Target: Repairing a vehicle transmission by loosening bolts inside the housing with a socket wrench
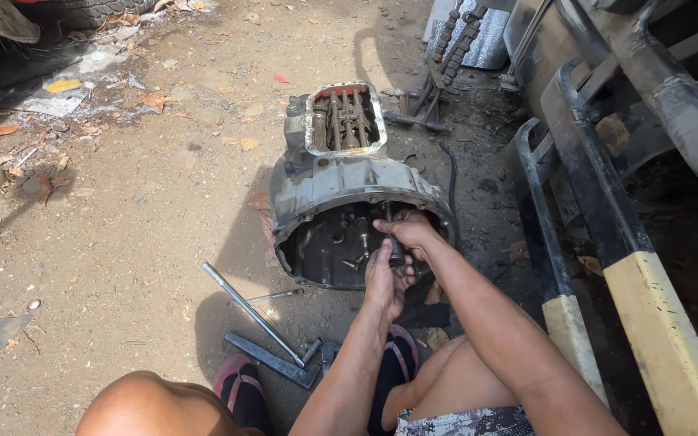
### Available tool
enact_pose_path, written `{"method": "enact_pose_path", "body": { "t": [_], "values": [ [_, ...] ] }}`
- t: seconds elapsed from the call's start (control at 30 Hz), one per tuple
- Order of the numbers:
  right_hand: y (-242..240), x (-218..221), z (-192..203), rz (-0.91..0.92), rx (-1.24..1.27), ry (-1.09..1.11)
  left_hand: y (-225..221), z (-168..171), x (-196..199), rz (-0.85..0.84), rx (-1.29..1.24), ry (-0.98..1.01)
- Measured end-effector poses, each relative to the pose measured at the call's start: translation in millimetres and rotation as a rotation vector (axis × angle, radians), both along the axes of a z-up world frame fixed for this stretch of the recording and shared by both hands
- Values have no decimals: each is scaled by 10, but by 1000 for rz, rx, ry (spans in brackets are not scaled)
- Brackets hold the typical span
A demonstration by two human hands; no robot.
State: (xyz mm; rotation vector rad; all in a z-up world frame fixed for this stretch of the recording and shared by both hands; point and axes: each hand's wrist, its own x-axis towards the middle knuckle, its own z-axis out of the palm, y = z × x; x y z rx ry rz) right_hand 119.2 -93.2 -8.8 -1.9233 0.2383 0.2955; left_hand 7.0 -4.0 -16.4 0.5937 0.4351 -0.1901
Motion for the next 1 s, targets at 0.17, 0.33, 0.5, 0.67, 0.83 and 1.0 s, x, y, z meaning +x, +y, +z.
{"method": "enact_pose_path", "body": {
  "t": [0.17, 0.33, 0.5, 0.67, 0.83, 1.0],
  "values": [
    [79, -206, 157, 39, -8, 22, 98, 5, -235, -36, -33, -60],
    [145, -253, 23, 139, -75, 20, 179, 28, -443, -12, 24, -55],
    [350, -417, -115, 261, -64, -18, 318, -116, -673, 39, 156, -49],
    [550, -533, -205, 346, -24, -45, 516, -138, -797, 92, 259, -44],
    [732, -630, -400, 464, -239, -86, 659, -474, -781, 163, 342, -6],
    [1101, -685, -984, 367, -150, -35, 881, -853, -762, 235, 535, 37]
  ]
}}
